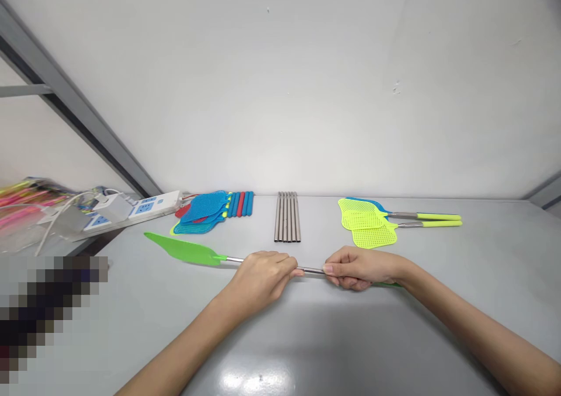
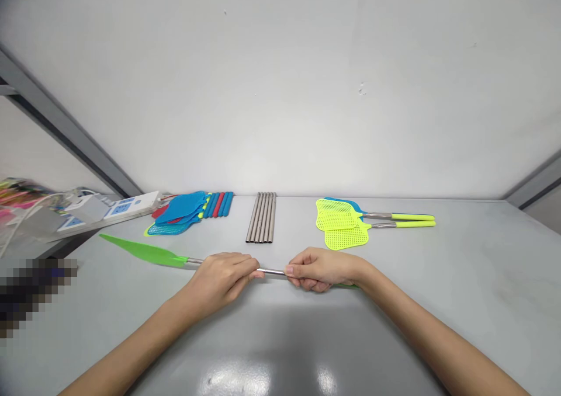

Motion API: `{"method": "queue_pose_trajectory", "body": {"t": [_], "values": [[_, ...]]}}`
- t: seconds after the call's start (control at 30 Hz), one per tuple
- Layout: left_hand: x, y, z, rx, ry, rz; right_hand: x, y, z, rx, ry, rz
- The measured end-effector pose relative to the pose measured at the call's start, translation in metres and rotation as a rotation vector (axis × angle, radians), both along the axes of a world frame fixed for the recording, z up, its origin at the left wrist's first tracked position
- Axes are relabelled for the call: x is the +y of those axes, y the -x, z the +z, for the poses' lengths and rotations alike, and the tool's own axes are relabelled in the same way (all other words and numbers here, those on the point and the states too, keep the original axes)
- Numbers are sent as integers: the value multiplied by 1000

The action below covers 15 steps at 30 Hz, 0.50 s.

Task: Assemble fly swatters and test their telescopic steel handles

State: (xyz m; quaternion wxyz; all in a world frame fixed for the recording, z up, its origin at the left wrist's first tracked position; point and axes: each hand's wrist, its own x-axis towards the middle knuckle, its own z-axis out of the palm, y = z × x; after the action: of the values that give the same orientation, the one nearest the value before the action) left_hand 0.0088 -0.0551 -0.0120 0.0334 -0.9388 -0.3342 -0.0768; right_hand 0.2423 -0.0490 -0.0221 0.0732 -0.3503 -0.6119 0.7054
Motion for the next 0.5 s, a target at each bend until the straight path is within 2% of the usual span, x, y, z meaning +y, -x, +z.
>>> {"method": "queue_pose_trajectory", "body": {"t": [0.5], "values": [[2, 8, 9, 34, 159, 22, 3, -2, -3, 5, 50, 14]]}}
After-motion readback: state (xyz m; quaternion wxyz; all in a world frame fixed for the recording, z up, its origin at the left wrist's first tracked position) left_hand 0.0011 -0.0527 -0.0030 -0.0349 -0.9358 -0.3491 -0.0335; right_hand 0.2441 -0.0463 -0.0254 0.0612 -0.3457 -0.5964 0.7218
